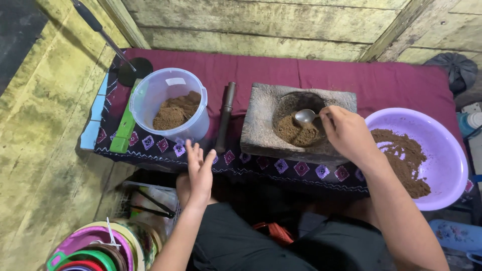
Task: The person scoops brown powder from a plastic container into a stone mortar using a spoon, then grinds the powder with a pestle. They repeat this process, adding more powder and continuing to grind.
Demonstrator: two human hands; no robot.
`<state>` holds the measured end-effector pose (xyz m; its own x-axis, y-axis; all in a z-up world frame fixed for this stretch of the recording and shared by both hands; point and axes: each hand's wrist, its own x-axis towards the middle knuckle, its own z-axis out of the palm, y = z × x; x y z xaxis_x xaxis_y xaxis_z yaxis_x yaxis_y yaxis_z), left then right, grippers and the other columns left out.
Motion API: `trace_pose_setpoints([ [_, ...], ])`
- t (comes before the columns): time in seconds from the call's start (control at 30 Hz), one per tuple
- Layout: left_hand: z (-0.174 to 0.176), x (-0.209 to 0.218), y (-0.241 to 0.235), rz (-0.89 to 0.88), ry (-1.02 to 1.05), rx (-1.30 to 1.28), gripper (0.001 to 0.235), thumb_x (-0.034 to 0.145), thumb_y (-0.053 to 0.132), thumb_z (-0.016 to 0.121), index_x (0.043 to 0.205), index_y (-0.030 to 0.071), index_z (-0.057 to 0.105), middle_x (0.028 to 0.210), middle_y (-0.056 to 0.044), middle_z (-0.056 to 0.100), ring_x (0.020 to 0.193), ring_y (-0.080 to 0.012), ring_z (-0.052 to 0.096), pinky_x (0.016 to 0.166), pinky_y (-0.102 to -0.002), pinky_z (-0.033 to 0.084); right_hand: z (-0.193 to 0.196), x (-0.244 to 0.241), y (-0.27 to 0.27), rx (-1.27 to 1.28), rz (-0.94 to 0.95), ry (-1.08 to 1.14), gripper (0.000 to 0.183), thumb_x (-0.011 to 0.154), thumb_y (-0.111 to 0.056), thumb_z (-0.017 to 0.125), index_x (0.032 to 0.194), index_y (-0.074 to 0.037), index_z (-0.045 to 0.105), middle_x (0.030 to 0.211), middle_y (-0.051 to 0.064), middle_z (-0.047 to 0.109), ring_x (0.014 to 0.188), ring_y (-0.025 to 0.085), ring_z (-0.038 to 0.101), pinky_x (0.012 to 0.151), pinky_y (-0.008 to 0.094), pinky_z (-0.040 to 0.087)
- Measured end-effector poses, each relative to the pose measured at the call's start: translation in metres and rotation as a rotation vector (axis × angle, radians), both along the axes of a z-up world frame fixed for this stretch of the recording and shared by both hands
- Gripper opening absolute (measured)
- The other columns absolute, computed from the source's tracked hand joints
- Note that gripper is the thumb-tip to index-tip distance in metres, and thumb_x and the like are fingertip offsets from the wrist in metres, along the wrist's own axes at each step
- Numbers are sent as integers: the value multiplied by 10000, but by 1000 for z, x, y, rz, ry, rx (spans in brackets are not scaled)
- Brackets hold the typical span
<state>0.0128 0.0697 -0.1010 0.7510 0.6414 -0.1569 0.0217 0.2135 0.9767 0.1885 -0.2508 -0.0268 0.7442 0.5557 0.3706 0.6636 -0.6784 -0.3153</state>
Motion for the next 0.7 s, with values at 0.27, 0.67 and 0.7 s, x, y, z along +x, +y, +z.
trace_pose_setpoints([
  [0.27,9,-6,-19,-94,-47,341,496,946,46,648,1431,47,546,1340,-223,656,1357,-370,542,1102,-507,474,22,-25,-5,76,-15,-44,39,1028,-40,676,1040,-57,709,741,92,646,755,315,716,690,381,571],
  [0.67,74,53,-112,-213,-653,1223,253,940,102,698,1190,69,725,1061,-67,717,972,-234,699,910,-357,573,-2,-36,-7,310,89,-181,144,1061,-53,676,1183,-38,752,890,87,735,755,275,701,654,358,588],
  [0.7,73,61,-118,-260,-658,1244,249,971,133,682,1207,60,715,1047,-81,713,984,-210,691,915,-322,561,-3,-37,-6,267,85,-242,141,1055,-72,686,1178,-36,746,898,101,732,774,295,708,649,368,587],
])
